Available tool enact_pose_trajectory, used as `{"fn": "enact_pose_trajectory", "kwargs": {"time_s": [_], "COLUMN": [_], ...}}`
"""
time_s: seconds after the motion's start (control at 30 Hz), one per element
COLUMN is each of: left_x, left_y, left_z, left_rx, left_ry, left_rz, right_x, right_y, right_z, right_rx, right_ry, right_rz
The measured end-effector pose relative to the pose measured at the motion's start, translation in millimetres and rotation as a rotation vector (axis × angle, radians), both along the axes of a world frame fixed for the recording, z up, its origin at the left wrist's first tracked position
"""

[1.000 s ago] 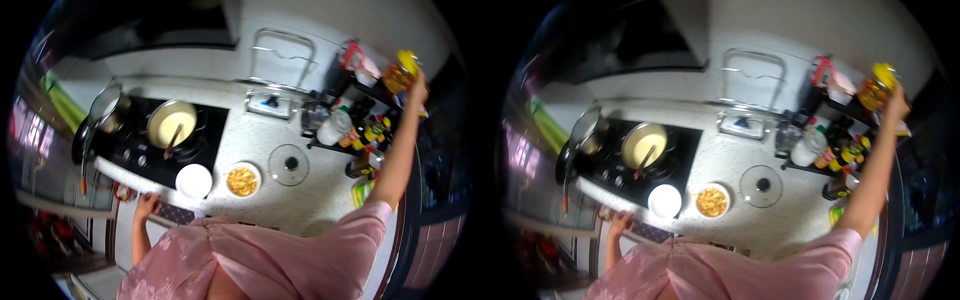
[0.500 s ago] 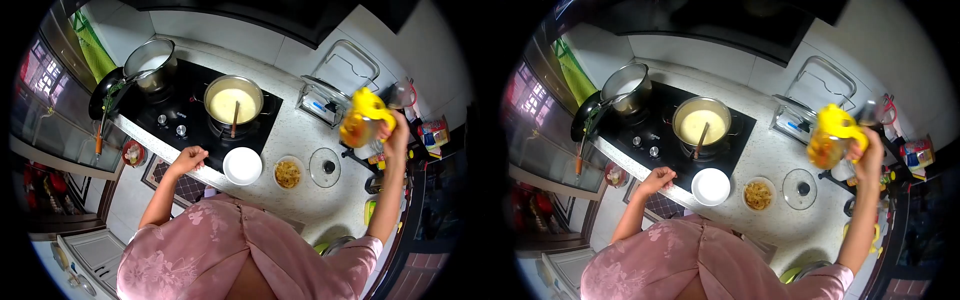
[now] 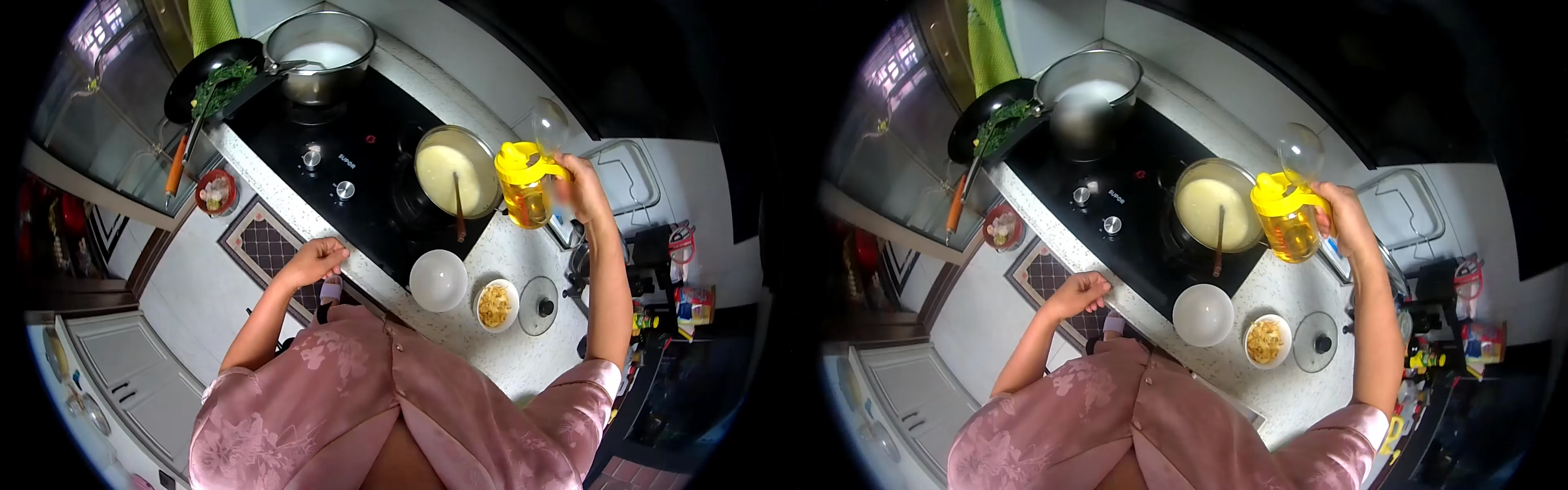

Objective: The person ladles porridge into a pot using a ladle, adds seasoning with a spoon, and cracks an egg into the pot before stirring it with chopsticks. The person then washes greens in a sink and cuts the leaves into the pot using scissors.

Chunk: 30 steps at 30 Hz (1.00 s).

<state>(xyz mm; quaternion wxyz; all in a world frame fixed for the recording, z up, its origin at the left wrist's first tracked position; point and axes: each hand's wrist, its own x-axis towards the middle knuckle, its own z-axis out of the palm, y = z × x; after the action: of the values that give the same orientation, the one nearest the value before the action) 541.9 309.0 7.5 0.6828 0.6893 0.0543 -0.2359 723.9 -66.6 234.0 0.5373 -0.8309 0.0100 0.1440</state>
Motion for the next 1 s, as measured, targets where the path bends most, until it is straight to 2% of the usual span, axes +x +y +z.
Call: {"fn": "enact_pose_trajectory", "kwargs": {"time_s": [0.1,0.2,0.5,0.63,0.8,1.0], "left_x": [-4.6,-8.5,-12.3,-11.4,-11.7,-11.6], "left_y": [10.9,17.4,26.6,26.7,28.4,31.1], "left_z": [-5.3,-7.1,-8.0,-10.4,-17.1,-19.3], "left_rx": [-0.04,-0.062,-0.047,-0.057,-0.07,-0.06], "left_ry": [0.013,0.018,0.037,0.044,0.034,0.039], "left_rz": [0.031,0.054,0.079,0.084,0.089,0.088], "right_x": [10.0,15.7,26.0,24.4,30.9,35.7], "right_y": [24.2,39.2,50.7,58.4,65.9,71.3], "right_z": [0.0,7.0,10.5,14.6,24.4,22.2], "right_rx": [-0.102,-0.208,-0.356,-0.397,-0.434,-0.471], "right_ry": [-0.083,-0.053,-0.112,-0.115,-0.017,-0.038], "right_rz": [-0.005,-0.004,0.093,0.056,0.141,0.178]}}
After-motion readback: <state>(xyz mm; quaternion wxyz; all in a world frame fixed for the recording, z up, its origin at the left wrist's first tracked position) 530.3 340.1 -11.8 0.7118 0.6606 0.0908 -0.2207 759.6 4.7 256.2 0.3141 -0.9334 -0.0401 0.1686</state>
